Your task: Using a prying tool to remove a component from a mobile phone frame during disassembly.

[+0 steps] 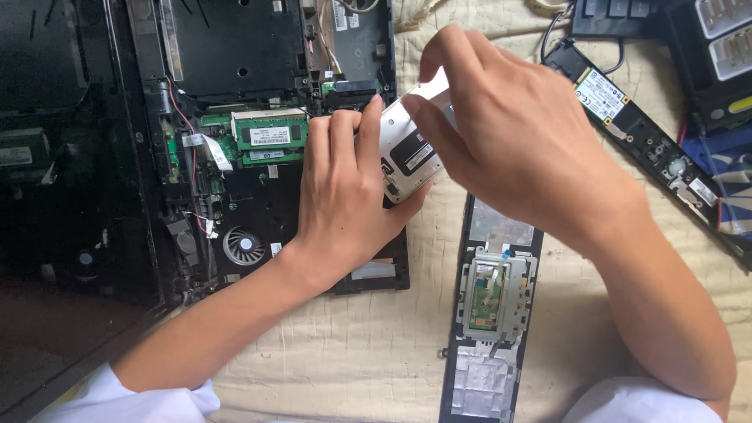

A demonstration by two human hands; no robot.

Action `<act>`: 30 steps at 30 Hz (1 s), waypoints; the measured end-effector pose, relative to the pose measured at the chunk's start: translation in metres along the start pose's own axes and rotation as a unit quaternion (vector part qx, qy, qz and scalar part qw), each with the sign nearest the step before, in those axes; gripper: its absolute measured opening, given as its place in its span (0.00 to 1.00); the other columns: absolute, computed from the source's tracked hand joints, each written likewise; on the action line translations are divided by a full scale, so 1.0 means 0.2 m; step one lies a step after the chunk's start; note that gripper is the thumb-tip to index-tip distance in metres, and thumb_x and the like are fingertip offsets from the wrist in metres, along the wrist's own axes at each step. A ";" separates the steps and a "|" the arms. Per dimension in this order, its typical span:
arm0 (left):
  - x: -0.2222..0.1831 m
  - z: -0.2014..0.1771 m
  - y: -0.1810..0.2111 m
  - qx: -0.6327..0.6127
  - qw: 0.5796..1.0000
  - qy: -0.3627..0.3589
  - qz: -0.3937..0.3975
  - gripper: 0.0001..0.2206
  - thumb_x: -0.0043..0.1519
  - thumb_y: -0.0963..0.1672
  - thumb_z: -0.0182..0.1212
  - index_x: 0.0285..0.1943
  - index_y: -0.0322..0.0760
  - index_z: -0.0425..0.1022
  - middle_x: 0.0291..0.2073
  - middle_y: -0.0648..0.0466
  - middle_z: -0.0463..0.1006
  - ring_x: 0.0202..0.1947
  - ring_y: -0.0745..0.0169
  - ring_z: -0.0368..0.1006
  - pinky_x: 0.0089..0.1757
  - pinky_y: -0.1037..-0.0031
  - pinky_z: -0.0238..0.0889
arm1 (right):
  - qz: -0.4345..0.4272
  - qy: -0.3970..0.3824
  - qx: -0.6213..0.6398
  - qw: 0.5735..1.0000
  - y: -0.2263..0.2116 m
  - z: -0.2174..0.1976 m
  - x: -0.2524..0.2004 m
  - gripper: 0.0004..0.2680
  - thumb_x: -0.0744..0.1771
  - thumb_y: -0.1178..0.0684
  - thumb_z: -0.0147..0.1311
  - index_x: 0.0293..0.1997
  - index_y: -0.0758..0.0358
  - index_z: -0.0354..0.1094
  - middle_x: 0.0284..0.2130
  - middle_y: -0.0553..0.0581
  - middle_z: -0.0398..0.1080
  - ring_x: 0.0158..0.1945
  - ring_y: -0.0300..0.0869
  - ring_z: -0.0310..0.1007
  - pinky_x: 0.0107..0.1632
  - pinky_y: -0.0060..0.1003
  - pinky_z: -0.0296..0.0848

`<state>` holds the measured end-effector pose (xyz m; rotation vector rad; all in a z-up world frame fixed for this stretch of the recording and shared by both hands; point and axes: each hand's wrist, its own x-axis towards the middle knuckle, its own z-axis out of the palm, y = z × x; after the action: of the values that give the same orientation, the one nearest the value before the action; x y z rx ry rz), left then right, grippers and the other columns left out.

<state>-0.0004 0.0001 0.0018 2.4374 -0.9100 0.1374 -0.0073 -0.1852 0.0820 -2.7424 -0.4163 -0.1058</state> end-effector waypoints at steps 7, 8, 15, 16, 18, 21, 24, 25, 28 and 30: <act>-0.01 0.01 -0.01 0.002 1.000 0.002 -0.004 0.42 0.54 0.48 0.78 0.69 0.20 0.55 0.50 0.39 0.65 0.47 0.44 0.60 0.50 0.58 0.63 | -0.016 -0.060 0.038 0.997 0.03 -0.04 0.02 0.07 0.70 0.63 0.54 0.52 0.71 0.65 0.23 0.60 0.73 0.13 0.51 0.65 0.19 0.46 0.60; -0.01 0.01 -0.01 0.002 1.000 0.001 -0.004 0.41 0.55 0.48 0.78 0.69 0.20 0.56 0.49 0.40 0.65 0.47 0.45 0.59 0.50 0.58 0.62 | -0.027 -0.043 0.039 0.998 0.05 -0.03 0.02 0.07 0.69 0.64 0.56 0.52 0.71 0.66 0.23 0.58 0.73 0.14 0.50 0.65 0.20 0.45 0.59; 0.00 0.01 -0.01 0.013 1.000 -0.003 0.001 0.40 0.56 0.49 0.76 0.68 0.18 0.57 0.48 0.40 0.63 0.46 0.45 0.58 0.50 0.59 0.62 | -0.041 0.005 -0.006 0.999 0.09 0.03 0.01 0.06 0.70 0.61 0.62 0.50 0.66 0.71 0.22 0.52 0.75 0.17 0.43 0.69 0.23 0.39 0.60; 0.00 0.01 -0.01 0.013 1.000 -0.004 0.001 0.40 0.56 0.49 0.76 0.68 0.18 0.57 0.48 0.40 0.63 0.46 0.45 0.58 0.50 0.59 0.62 | -0.040 0.005 -0.006 0.999 0.08 0.05 0.01 0.06 0.70 0.61 0.62 0.50 0.66 0.71 0.22 0.52 0.75 0.17 0.43 0.69 0.23 0.39 0.60; 0.00 0.01 0.00 0.016 1.000 -0.007 -0.007 0.40 0.57 0.50 0.76 0.69 0.18 0.58 0.48 0.41 0.64 0.46 0.45 0.59 0.50 0.59 0.62 | -0.024 0.052 -0.036 0.998 0.06 0.09 0.00 0.04 0.74 0.60 0.61 0.47 0.67 0.70 0.18 0.50 0.70 0.14 0.45 0.65 0.22 0.39 0.60; 0.00 0.00 -0.01 0.011 1.000 -0.006 0.001 0.40 0.58 0.50 0.76 0.69 0.18 0.56 0.48 0.40 0.64 0.46 0.46 0.58 0.50 0.59 0.62 | -0.005 -0.013 0.023 1.000 0.02 0.02 0.03 0.09 0.73 0.58 0.57 0.55 0.69 0.59 0.20 0.52 0.70 0.16 0.48 0.67 0.21 0.42 0.57; -0.01 0.01 -0.01 -0.001 1.000 0.000 0.001 0.41 0.57 0.49 0.77 0.70 0.19 0.54 0.50 0.39 0.64 0.47 0.45 0.59 0.51 0.57 0.62 | 0.000 -0.093 0.074 0.993 0.04 -0.06 0.03 0.13 0.68 0.60 0.52 0.56 0.71 0.57 0.24 0.59 0.70 0.16 0.53 0.65 0.24 0.48 0.62; -0.01 0.01 -0.01 -0.001 1.000 0.000 0.000 0.41 0.57 0.49 0.77 0.70 0.19 0.54 0.50 0.39 0.64 0.47 0.45 0.59 0.51 0.57 0.62 | -0.001 -0.094 0.074 0.993 0.04 -0.05 0.03 0.13 0.68 0.60 0.52 0.56 0.71 0.57 0.24 0.59 0.70 0.16 0.53 0.65 0.24 0.48 0.62; -0.01 0.01 -0.01 0.000 1.000 -0.004 -0.004 0.42 0.55 0.49 0.77 0.70 0.20 0.54 0.51 0.40 0.64 0.47 0.45 0.59 0.51 0.58 0.63 | -0.034 -0.082 0.033 0.995 0.06 -0.03 0.03 0.11 0.69 0.64 0.54 0.55 0.70 0.58 0.22 0.58 0.70 0.15 0.50 0.66 0.20 0.45 0.61; -0.01 0.01 -0.01 0.002 1.000 -0.004 -0.001 0.41 0.56 0.48 0.77 0.70 0.19 0.55 0.49 0.40 0.64 0.46 0.46 0.58 0.51 0.58 0.62 | -0.056 -0.041 0.044 0.997 0.06 -0.02 0.02 0.10 0.70 0.64 0.58 0.55 0.71 0.61 0.29 0.58 0.74 0.18 0.49 0.68 0.22 0.45 0.62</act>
<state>-0.0002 0.0015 -0.0019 2.4439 -0.9106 0.1281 0.0009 -0.1961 0.0827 -2.6421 -0.5848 -0.0022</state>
